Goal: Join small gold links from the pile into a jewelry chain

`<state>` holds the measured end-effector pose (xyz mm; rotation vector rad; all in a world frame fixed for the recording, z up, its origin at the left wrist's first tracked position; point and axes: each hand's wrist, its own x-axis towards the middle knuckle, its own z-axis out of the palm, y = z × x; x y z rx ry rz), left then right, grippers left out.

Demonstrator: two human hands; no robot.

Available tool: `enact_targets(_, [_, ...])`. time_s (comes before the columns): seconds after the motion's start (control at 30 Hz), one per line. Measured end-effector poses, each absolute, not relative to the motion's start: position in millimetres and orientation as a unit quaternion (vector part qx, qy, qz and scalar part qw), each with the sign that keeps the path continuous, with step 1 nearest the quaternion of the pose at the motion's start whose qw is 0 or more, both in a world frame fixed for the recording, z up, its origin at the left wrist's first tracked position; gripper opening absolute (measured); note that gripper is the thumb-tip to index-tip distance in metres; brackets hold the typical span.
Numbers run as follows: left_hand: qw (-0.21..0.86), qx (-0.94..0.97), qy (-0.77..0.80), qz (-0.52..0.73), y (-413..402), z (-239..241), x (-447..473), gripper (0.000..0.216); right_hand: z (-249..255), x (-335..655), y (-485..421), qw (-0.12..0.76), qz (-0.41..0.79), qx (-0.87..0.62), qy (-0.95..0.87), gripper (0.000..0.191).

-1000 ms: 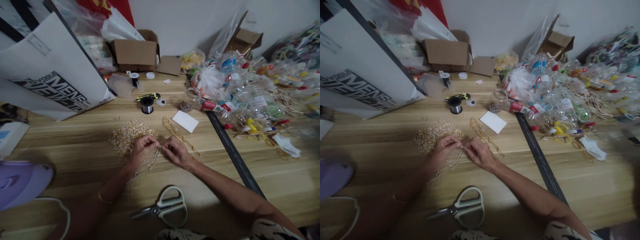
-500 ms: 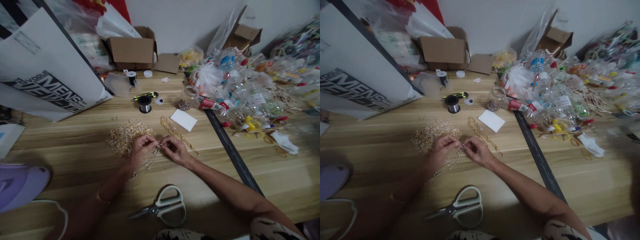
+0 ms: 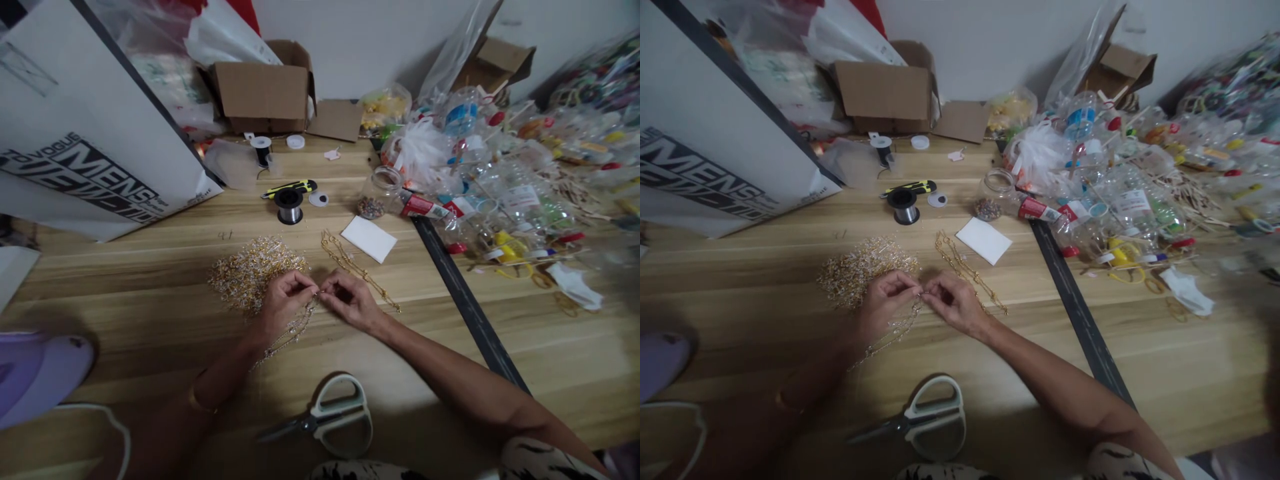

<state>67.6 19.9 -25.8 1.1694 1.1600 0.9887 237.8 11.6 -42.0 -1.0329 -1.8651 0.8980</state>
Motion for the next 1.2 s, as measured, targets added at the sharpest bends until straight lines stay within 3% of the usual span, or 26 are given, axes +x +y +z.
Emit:
enact_targets(0.67, [0.560, 0.491, 0.512, 0.428, 20.3, -26.7, 67.3, 0.010, -46.3, 240.5, 11.4, 0.385, 0.412, -0.410, -0.717, 0.011])
enact_targets(1.03, [0.580, 0.475, 0.495, 0.439, 20.3, -31.3, 66.5, 0.011, -42.2, 239.8, 12.7, 0.422, 0.352, -0.366, -0.751, 0.004])
enact_targets(1.2, [0.577, 0.477, 0.492, 0.445, 20.7, -30.1, 66.4, 0.012, -45.7, 239.7, 10.2, 0.417, 0.385, -0.380, -0.730, 0.005])
